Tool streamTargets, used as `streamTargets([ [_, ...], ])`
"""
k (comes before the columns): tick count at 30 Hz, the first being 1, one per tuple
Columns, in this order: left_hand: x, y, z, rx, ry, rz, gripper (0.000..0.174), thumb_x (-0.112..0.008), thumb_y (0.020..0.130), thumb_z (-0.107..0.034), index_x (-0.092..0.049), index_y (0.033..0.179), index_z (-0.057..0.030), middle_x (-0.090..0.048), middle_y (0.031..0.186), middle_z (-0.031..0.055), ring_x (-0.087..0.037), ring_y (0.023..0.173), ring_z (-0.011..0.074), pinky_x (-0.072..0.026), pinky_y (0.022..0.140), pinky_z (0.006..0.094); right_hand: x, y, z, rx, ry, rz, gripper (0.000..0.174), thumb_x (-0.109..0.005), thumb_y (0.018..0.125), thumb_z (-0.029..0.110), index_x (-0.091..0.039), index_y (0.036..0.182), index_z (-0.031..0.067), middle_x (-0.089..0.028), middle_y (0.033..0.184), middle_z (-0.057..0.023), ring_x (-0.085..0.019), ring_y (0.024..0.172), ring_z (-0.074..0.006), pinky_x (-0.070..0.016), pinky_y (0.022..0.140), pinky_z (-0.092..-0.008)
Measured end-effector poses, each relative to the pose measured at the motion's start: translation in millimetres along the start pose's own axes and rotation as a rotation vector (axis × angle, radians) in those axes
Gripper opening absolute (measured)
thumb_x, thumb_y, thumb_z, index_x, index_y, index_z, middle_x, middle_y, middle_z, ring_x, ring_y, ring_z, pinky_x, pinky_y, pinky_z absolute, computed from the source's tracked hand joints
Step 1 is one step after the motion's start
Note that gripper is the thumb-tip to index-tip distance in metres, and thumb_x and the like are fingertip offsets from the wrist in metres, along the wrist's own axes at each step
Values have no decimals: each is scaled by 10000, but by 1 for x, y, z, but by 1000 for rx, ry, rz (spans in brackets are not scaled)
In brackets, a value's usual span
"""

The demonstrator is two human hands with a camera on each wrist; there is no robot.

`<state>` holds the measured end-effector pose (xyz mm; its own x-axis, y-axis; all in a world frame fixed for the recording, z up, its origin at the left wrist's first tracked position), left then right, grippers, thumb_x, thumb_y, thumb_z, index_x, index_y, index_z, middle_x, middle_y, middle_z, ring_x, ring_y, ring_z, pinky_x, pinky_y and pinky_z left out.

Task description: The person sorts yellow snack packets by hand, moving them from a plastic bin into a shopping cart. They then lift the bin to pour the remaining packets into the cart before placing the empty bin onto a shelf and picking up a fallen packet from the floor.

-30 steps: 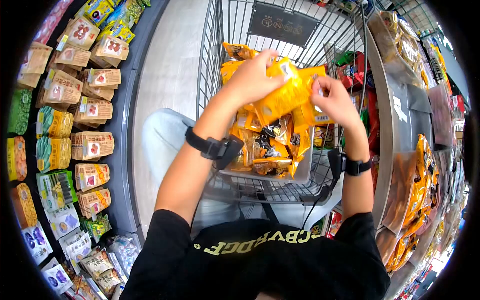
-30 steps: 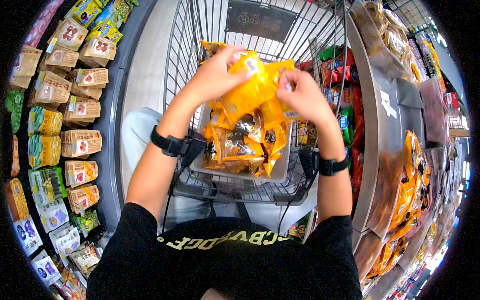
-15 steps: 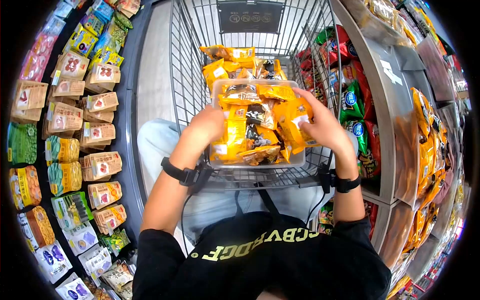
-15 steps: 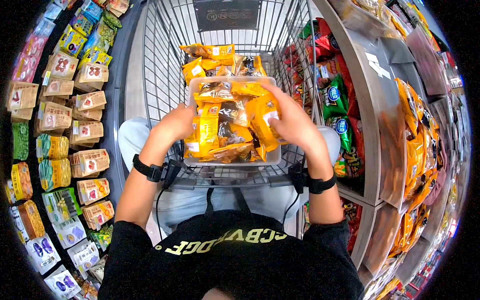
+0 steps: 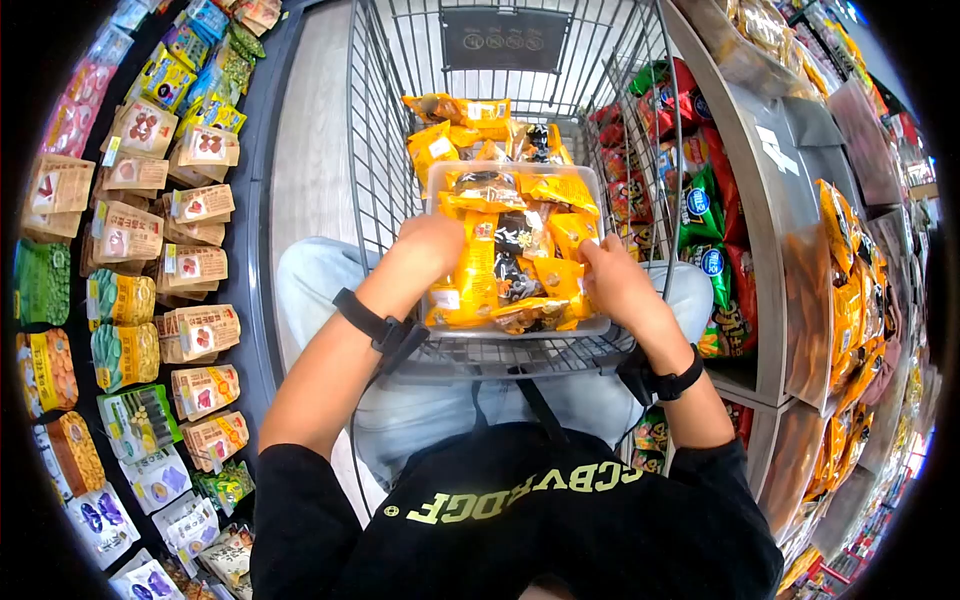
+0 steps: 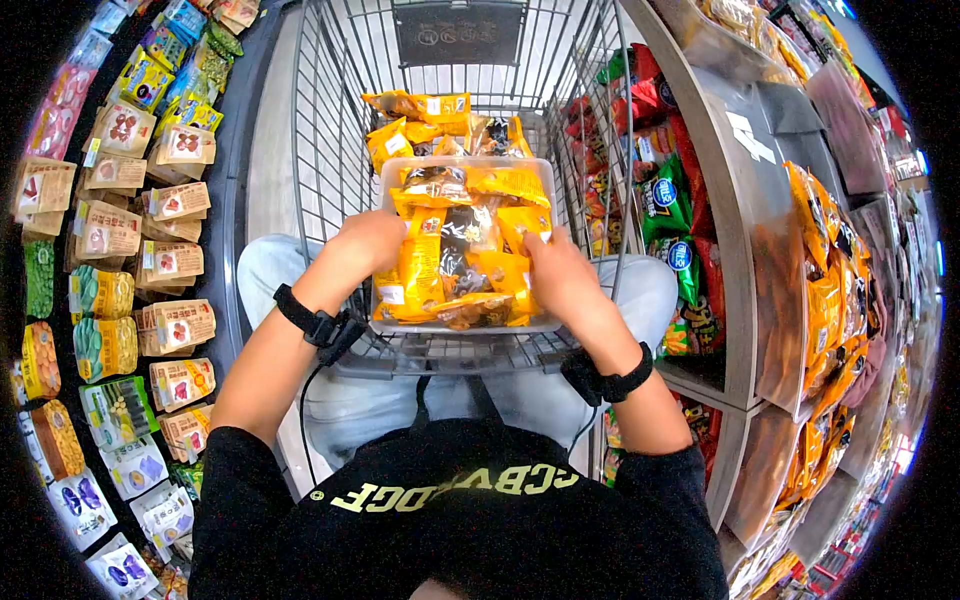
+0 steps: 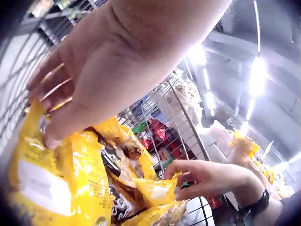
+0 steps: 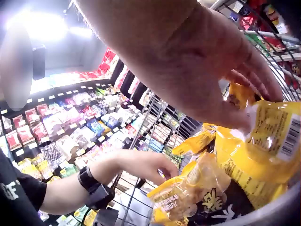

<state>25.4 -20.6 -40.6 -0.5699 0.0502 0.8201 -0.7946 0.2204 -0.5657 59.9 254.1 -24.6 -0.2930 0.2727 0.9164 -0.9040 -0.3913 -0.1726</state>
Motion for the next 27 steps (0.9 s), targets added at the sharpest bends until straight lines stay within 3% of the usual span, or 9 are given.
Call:
streamTargets([
  [3, 21, -4, -4, -37, -86, -97, 246, -622, 876, -156, -711, 1052, -8, -713, 1066, 195, -688, 1017, 354, -565, 842, 454, -2, 3, 1, -39, 10, 84, 308, -616, 855, 55, -527, 1150, 56, -540, 1108, -283, -620, 950, -485, -535, 812, -530],
  [7, 55, -16, -20, -133, -291, -321, 301, -634, 895, -247, -685, 1065, -4, -703, 1077, 206, -678, 1027, 361, -550, 876, 468, -6, 7, 4, 77, 126, 133, 360, -639, 819, 3, -451, 1126, 14, -533, 1101, -290, -597, 955, -510, -529, 814, -532],
  [11, 66, 7, -34, -210, -417, -322, 320, -633, 898, -261, -677, 1049, 18, -702, 1040, 229, -675, 1004, 387, -541, 875, 479, -5, 16, 2, 60, 167, 171, 341, -631, 825, 6, -467, 1124, 16, -531, 1108, -275, -567, 1031, -500, -506, 878, -498],
  [13, 63, 20, -35, -245, -415, -420, 301, -645, 875, -257, -717, 1009, 3, -724, 995, 195, -712, 939, 348, -570, 816, 472, 8, 20, 4, 10, 216, 260, 401, -701, 813, 14, -482, 1149, 33, -536, 1093, -205, -580, 1065, -404, -500, 928, -413],
  [15, 63, 25, -32, -241, -478, -433, 324, -634, 901, -268, -692, 1039, 18, -705, 1033, 237, -680, 982, 398, -542, 864, 488, 27, 30, 5, -7, 213, 292, 466, -721, 817, 39, -523, 1238, 48, -539, 1094, -180, -591, 1050, -350, -502, 933, -391],
  [17, 60, 24, -26, -229, -516, -424, 307, -629, 906, -268, -688, 1030, 7, -708, 1022, 225, -684, 974, 388, -546, 850, 492, 49, 51, 10, 103, 195, 195, 522, -729, 831, 60, -539, 1318, 55, -547, 1119, -165, -597, 1022, -296, -513, 912, -378],
  [19, 56, 23, -21, -192, -546, -383, 274, -627, 912, -258, -680, 1007, -8, -710, 1002, 207, -688, 966, 372, -550, 835, 488, 63, 84, 10, 60, 204, 197, 480, -730, 883, 112, -555, 1326, 52, -560, 1115, -117, -598, 974, -192, -522, 853, -322],
  [24, 56, 10, -9, -172, -661, -644, 205, -642, 905, -223, -653, 930, -19, -695, 922, 175, -686, 866, 362, -545, 761, 489, 66, 188, 27, 100, 210, 162, 439, -711, 927, 197, -565, 1299, 17, -578, 1014, -49, -584, 921, -130, -512, 786, -294],
  [27, 61, 7, -7, -149, -692, -801, 167, -638, 905, -199, -635, 929, -33, -676, 874, 155, -684, 825, 349, -546, 715, 467, 38, 252, 49, 56, 348, 330, 430, -719, 921, 254, -585, 1276, 51, -575, 1060, -56, -579, 926, -137, -521, 774, -294],
])
Point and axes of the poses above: each hand's wrist, its own y-axis towards the middle knuckle, its own x-axis out of the back of the hand, z = x × y, the point moved 3 cm from there along y, towards the middle knuckle
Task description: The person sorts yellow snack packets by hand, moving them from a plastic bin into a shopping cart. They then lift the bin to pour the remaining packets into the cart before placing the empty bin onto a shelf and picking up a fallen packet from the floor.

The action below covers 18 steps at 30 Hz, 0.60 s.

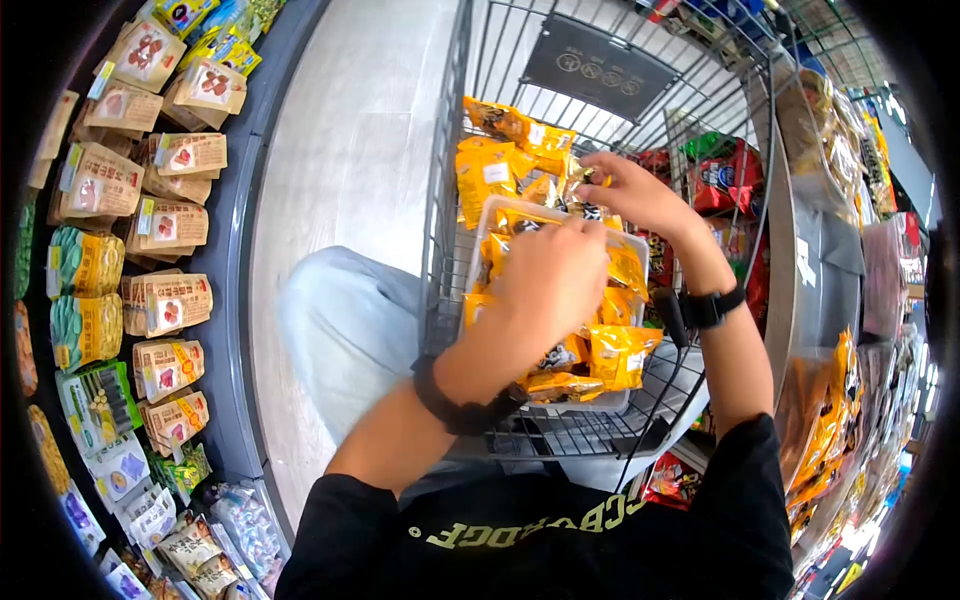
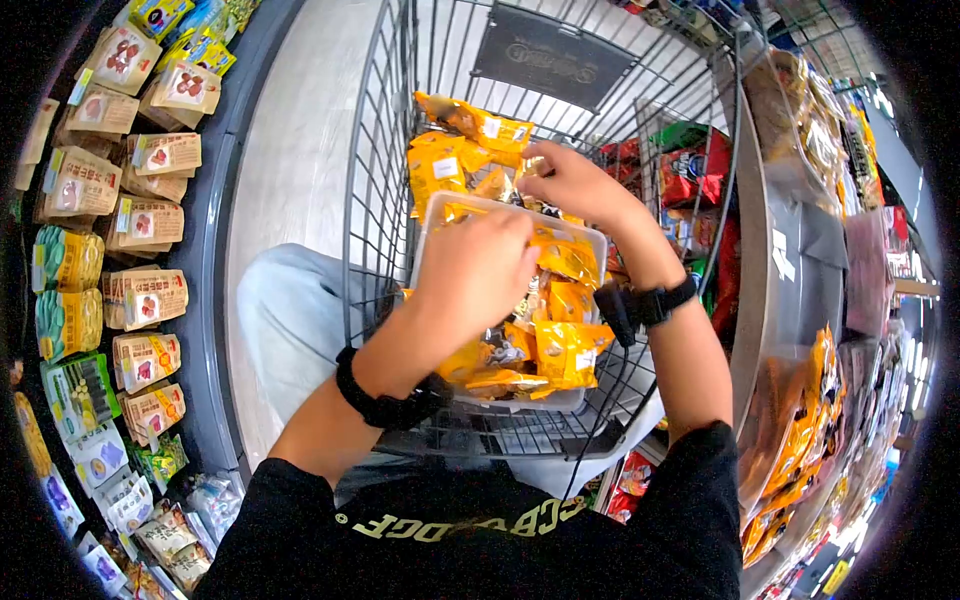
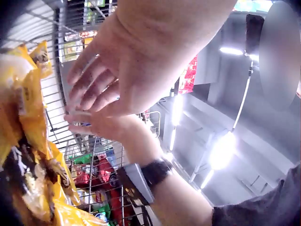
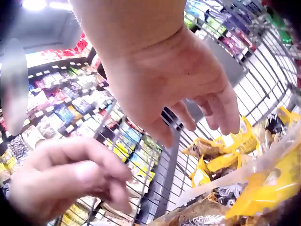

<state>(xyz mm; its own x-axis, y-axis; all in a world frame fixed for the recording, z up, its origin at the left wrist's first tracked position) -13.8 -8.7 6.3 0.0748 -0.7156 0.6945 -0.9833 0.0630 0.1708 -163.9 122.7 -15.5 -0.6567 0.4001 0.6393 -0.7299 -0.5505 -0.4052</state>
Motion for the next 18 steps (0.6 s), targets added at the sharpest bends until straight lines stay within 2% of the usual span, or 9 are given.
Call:
streamTargets([
  [2, 7, 2, -4, 5, -47, -67, 156, -642, 902, -193, -621, 919, -39, -662, 856, 143, -677, 805, 348, -540, 699, 467, -16, 39, 4, -165, 136, 70, 406, -724, 913, 312, -603, 1215, 69, -589, 1059, -58, -585, 925, -145, -540, 755, -309],
  [4, 13, 3, -5, 6, -93, -134, 148, -646, 899, -188, -607, 910, -46, -648, 838, 132, -670, 784, 346, -534, 682, 468, -32, 78, -2, -189, 145, 120, 402, -736, 895, 368, -616, 1150, 81, -599, 1060, -58, -597, 929, -158, -556, 724, -323],
  [6, 17, 4, -5, -4, -156, -213, 150, -653, 894, -183, -579, 895, -53, -617, 808, 120, -652, 750, 346, -520, 661, 467, -47, 106, -4, -234, -41, 193, 427, -732, 877, 450, -627, 1085, 92, -605, 1086, -77, -606, 954, -179, -561, 700, -337],
  [7, 18, 4, -4, 0, -154, -225, 161, -662, 887, -184, -566, 882, -55, -604, 800, 118, -648, 751, 340, -515, 660, 466, -50, 116, -1, -279, -177, 269, 581, -723, 847, 563, -650, 1132, 63, -615, 1155, -112, -614, 1029, -218, -593, 749, -392],
  [8, 19, 4, -4, 5, -156, -225, 161, -662, 887, -184, -566, 882, -55, -604, 800, 118, -648, 751, 340, -515, 660, 466, -57, 120, 0, -280, -178, 274, 581, -723, 847, 563, -650, 1132, 63, -615, 1155, -112, -614, 1029, -218, -593, 749, -392],
  [11, 18, 5, -2, 7, -131, -184, 157, -658, 887, -180, -567, 883, -52, -609, 812, 122, -655, 754, 326, -520, 661, 455, -72, 128, -1, -415, -59, 332, 902, -748, 781, 656, -593, 1284, -77, -595, 1252, -175, -606, 1136, -275, -592, 891, -444],
  [12, 18, 6, -2, 11, -134, -187, 157, -658, 887, -180, -567, 883, -52, -609, 812, 122, -655, 754, 326, -520, 661, 455, -77, 136, -9, -416, -64, 335, 902, -748, 781, 656, -593, 1284, -77, -595, 1252, -175, -606, 1136, -275, -592, 891, -444],
  [14, 19, 4, -2, 8, -127, -163, 154, -652, 891, -178, -569, 884, -48, -610, 815, 122, -659, 753, 317, -524, 665, 447, -89, 149, -23, -348, 60, 341, 784, -788, 778, 589, -647, 1173, -73, -635, 1162, -172, -653, 1012, -259, -605, 813, -402],
  [18, 21, 3, -3, 6, -123, -160, 159, -653, 893, -181, -571, 884, -46, -609, 814, 120, -660, 746, 310, -526, 662, 441, -98, 151, -14, -414, -65, 337, 629, -818, 786, 483, -674, 1050, -69, -673, 1019, -142, -675, 862, -218, -597, 726, -360],
])
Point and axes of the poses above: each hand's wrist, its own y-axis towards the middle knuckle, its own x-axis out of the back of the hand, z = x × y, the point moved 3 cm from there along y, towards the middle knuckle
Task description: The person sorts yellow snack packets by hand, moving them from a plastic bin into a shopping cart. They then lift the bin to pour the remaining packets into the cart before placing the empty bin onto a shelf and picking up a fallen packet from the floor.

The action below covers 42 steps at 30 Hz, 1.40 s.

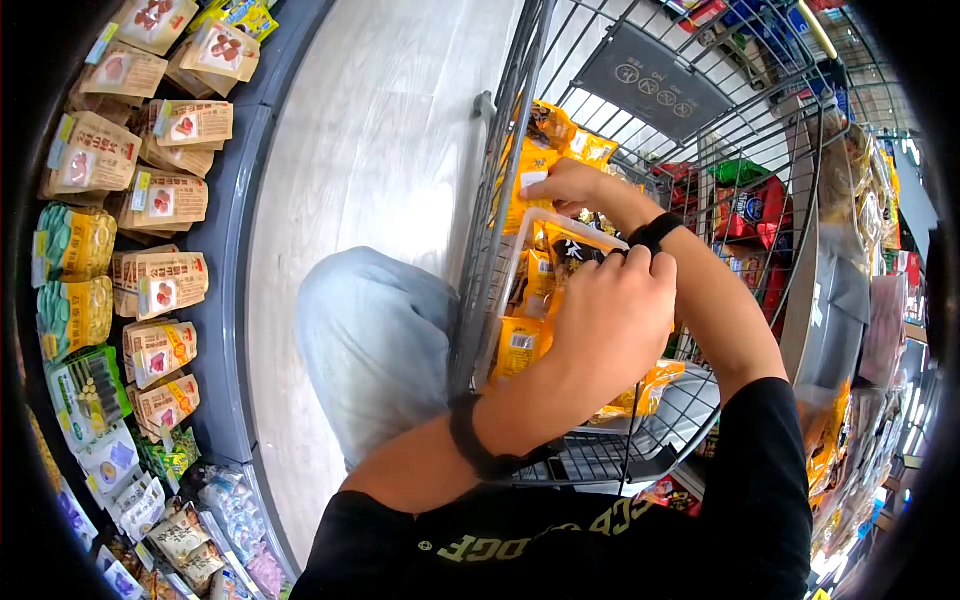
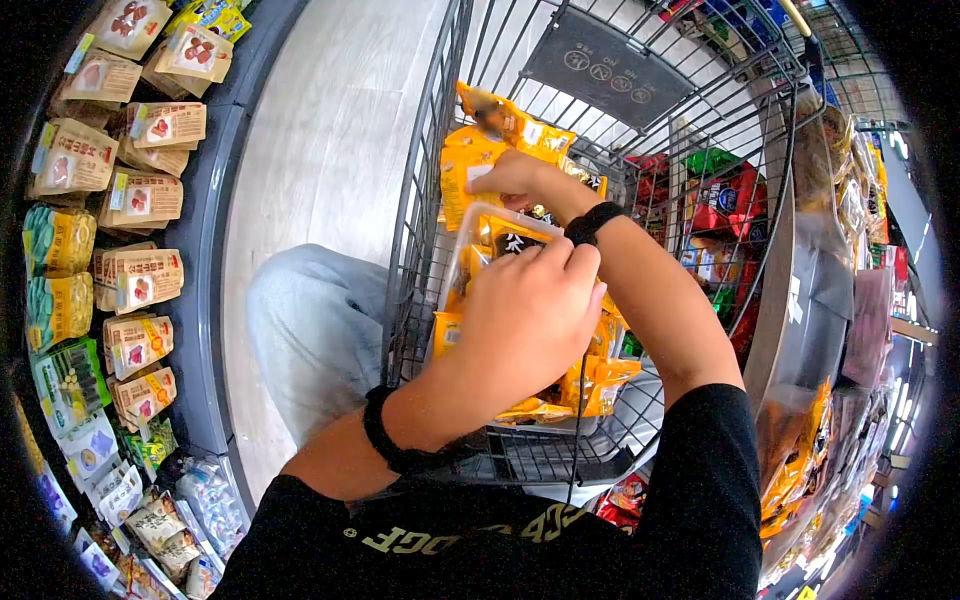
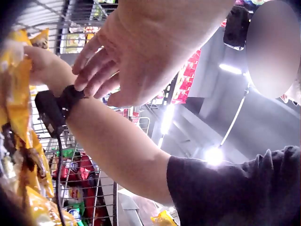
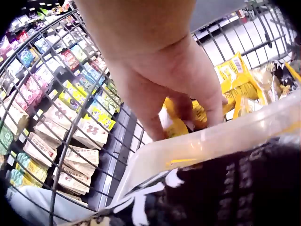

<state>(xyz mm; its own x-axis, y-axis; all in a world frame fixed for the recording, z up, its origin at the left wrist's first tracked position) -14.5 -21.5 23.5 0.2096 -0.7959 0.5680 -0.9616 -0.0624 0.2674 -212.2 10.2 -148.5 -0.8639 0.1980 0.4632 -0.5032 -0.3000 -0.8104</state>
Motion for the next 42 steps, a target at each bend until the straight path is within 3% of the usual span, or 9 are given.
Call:
streamTargets([
  [6, 1, 0, 1, 9, 13, 5, 166, -662, 884, -185, -574, 880, -44, -609, 814, 119, -660, 735, 305, -526, 653, 438, 15, 6, 6, 262, -217, -460, 319, -822, 764, 245, -670, 866, -16, -683, 897, -155, -690, 729, -252, -549, 617, -348],
  [9, -1, -1, 0, 2, 21, 3, 168, -663, 880, -185, -578, 879, -41, -611, 817, 118, -662, 731, 305, -526, 651, 439, 30, 8, -2, 390, -251, -795, 282, -815, 728, 195, -662, 859, -2, -649, 1087, -249, -646, 1093, -377, -533, 899, -422],
  [13, -3, 0, 0, -10, 18, 11, 167, -656, 888, -188, -587, 885, -36, -618, 821, 120, -668, 732, 312, -530, 659, 442, 30, 4, 1, 373, -233, -846, 293, -818, 722, 198, -680, 911, 21, -519, 1287, -304, -580, 1175, -408, -511, 959, -420],
  [16, -2, 0, 0, 2, 30, 46, 167, -650, 896, -191, -589, 890, -35, -624, 823, 124, -672, 739, 318, -535, 668, 443, 34, 17, 0, 405, -204, -652, 329, -834, 729, 214, -695, 977, 47, -422, 1354, -314, -603, 1094, -400, -527, 927, -420],
  [18, -4, 0, 1, 2, 35, 64, 169, -646, 902, -194, -589, 892, -35, -626, 824, 126, -673, 744, 320, -537, 672, 443, 37, 26, -2, 442, -150, -562, 294, -826, 741, 223, -717, 930, 25, -609, 1136, -256, -645, 961, -385, -524, 930, -399],
  [22, -7, 0, 2, -12, 42, 72, 180, -641, 913, -206, -587, 890, -36, -626, 823, 130, -677, 753, 324, -542, 671, 447, 47, 28, -11, 494, -218, -675, 267, -830, 743, 207, -724, 886, 8, -661, 932, -210, -664, 840, -353, -544, 808, -407],
  [31, -7, 5, 12, 122, 36, 60, 181, -640, 911, -215, -638, 960, -41, -689, 912, 140, -684, 819, 349, -542, 715, 467, 92, -87, -15, 672, -92, -835, 229, -805, 798, 158, -726, 886, -38, -694, 912, -156, -691, 825, -263, -549, 744, -362],
  [34, 4, 8, 13, 325, -101, 35, 204, -651, 910, -210, -655, 984, -21, -707, 919, 153, -689, 860, 337, -541, 749, 440, 106, -151, -34, 548, 462, -611, 251, -773, 876, 190, -710, 965, -37, -702, 949, -56, -664, 857, -127, -544, 759, -280],
  [42, -21, 19, 39, 354, -608, -167, 501, -582, 994, -269, -414, 1387, -8, -591, 1295, 195, -653, 1086, 281, -525, 898, 379, 42, -275, -113, 735, 1181, -119, 213, -617, 975, 76, -627, 1156, -34, -712, 1067, -96, -710, 923, -163, -593, 830, -294],
])
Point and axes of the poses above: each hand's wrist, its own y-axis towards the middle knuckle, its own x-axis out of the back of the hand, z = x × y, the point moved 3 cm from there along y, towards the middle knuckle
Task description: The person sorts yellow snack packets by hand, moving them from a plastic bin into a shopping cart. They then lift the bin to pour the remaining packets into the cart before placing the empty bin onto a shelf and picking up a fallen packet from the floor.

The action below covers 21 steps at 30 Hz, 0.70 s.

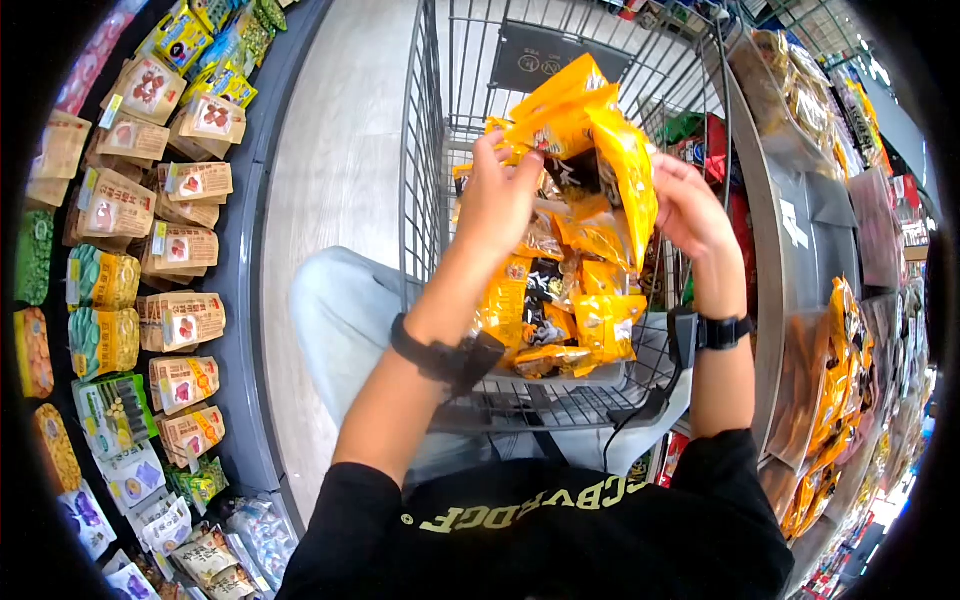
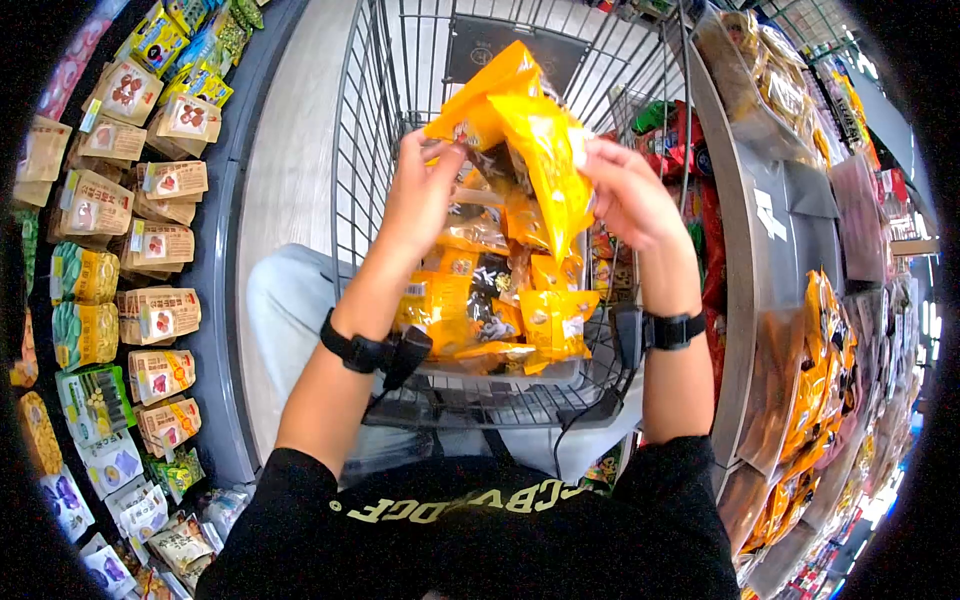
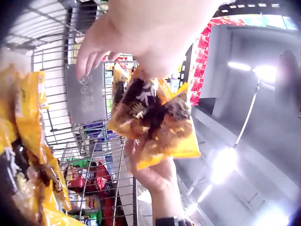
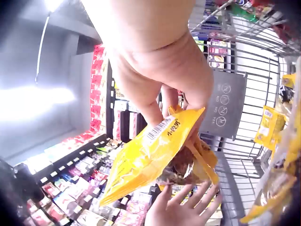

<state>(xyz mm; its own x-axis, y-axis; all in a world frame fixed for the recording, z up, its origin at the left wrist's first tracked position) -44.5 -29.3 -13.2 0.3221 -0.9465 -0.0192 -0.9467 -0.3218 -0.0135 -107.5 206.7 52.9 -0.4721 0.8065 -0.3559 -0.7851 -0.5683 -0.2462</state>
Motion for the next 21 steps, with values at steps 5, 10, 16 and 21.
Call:
streamTargets([
  [5, -16, -20, -12, 246, -660, 318, 471, -590, 977, -302, -466, 1383, -98, -602, 1248, 102, -607, 1094, 235, -506, 893, 407, 9, -54, -32, 30, 115, -91, 229, -621, 978, 103, -625, 1168, -24, -711, 1093, -107, -715, 936, -178, -604, 824, -312],
  [10, -27, -20, 3, 373, -528, 363, 378, -601, 978, -293, -579, 1303, -101, -634, 1172, 66, -616, 990, 156, -497, 818, 331, 10, -84, -55, -7, 160, -26, 191, -667, 944, 70, -656, 1117, -11, -712, 1094, -97, -709, 957, -177, -597, 830, -307],
  [16, -3, -13, 0, 249, 114, 230, 315, -639, 951, -147, -565, 1225, -10, -692, 996, 55, -660, 818, 128, -544, 688, 280, 19, -100, -59, 41, 167, -108, 147, -659, 961, 89, -644, 1090, 20, -700, 1029, -64, -677, 937, -129, -569, 821, -282],
  [21, 2, -41, 18, 324, 486, 670, 400, -718, 879, -134, -593, 1236, -4, -693, 952, 45, -656, 774, 133, -547, 653, 276, 31, -91, -60, 192, 301, -215, 151, -637, 968, 69, -620, 1097, -7, -684, 1075, -90, -679, 973, -162, -571, 861, -305],
])
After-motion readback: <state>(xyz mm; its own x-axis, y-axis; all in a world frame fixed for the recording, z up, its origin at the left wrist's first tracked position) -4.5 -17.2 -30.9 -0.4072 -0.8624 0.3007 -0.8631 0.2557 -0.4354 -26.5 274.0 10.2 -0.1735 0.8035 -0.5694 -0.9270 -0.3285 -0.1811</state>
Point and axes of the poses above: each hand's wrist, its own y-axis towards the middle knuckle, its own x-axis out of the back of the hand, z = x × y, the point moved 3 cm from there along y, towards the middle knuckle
